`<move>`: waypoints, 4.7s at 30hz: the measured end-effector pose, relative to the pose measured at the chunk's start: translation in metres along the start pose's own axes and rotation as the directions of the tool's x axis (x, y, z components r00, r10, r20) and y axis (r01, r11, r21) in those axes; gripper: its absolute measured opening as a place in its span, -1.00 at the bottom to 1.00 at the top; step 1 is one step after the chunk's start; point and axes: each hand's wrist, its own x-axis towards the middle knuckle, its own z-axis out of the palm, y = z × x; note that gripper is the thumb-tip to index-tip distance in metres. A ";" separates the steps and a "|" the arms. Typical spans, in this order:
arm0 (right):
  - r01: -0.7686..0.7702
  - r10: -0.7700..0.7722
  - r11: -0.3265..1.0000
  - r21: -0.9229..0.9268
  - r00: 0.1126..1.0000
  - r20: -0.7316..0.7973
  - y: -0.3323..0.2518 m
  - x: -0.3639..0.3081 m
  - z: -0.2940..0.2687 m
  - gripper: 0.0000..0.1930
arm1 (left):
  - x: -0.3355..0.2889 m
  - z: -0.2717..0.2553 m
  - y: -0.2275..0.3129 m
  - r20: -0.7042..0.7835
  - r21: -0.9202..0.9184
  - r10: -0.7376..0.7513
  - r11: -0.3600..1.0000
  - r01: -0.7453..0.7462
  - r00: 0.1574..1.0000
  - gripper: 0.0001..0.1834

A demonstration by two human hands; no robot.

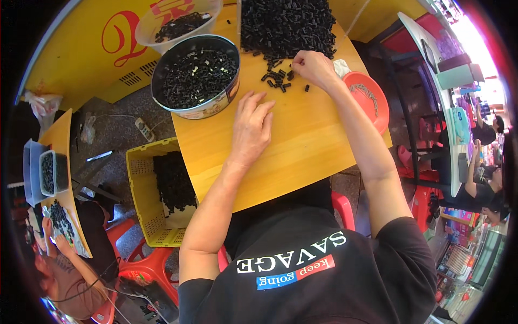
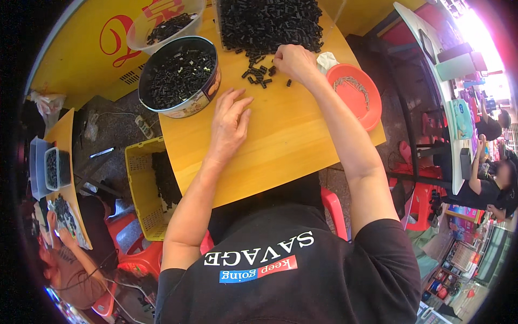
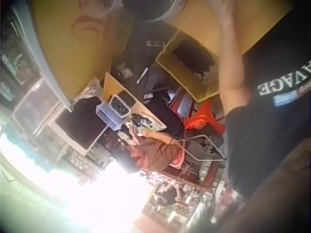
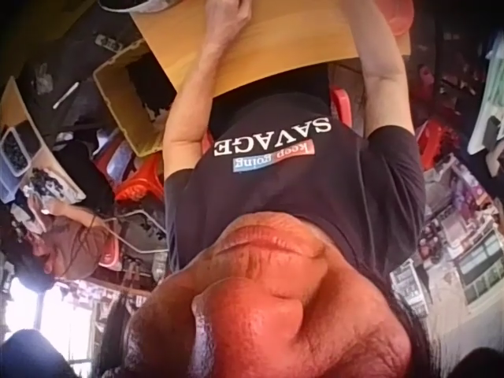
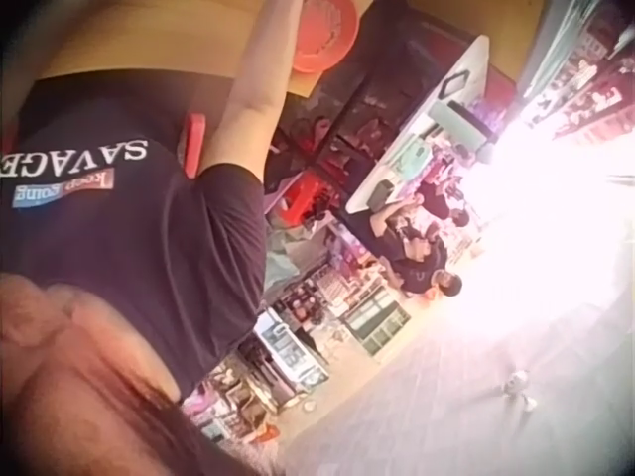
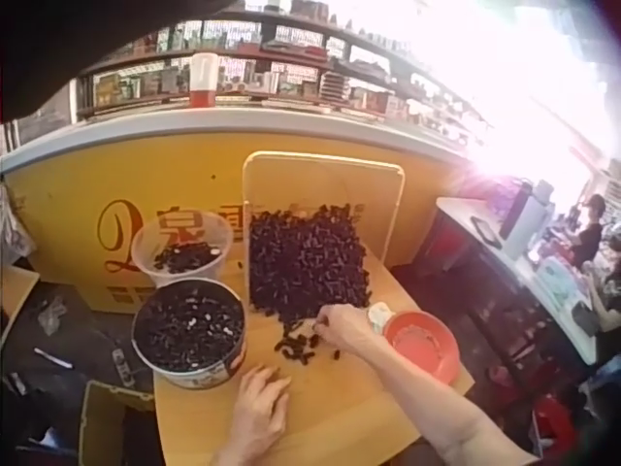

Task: Manually assemble small plastic components by inserting metal rings into them.

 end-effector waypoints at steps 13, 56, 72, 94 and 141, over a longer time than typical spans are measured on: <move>0.045 -0.041 0.990 0.135 0.999 -0.028 0.020 -0.048 -0.013 -0.77 | 0.001 -0.001 0.001 0.038 0.046 -0.012 0.999 0.010 0.999 -0.74; 0.121 0.083 0.829 0.545 0.939 -0.335 0.085 -0.190 -0.042 -0.78 | -0.024 0.014 0.063 0.177 -0.546 -0.341 0.747 0.380 0.923 -0.80; -0.137 0.132 0.990 -0.024 0.981 -0.142 0.189 -0.179 -0.076 -0.83 | -0.033 0.029 0.049 0.263 -0.547 -0.427 0.673 0.498 0.865 -0.80; 0.086 -0.072 0.983 0.164 0.994 -0.087 0.183 -0.170 -0.072 -0.85 | -0.033 0.029 0.051 0.274 -0.516 -0.408 0.702 0.491 0.871 -0.81; 0.155 -0.064 0.949 0.273 0.947 -0.315 0.140 -0.135 -0.052 -0.86 | -0.033 0.028 0.049 0.245 -0.557 -0.340 0.717 0.419 0.908 -0.83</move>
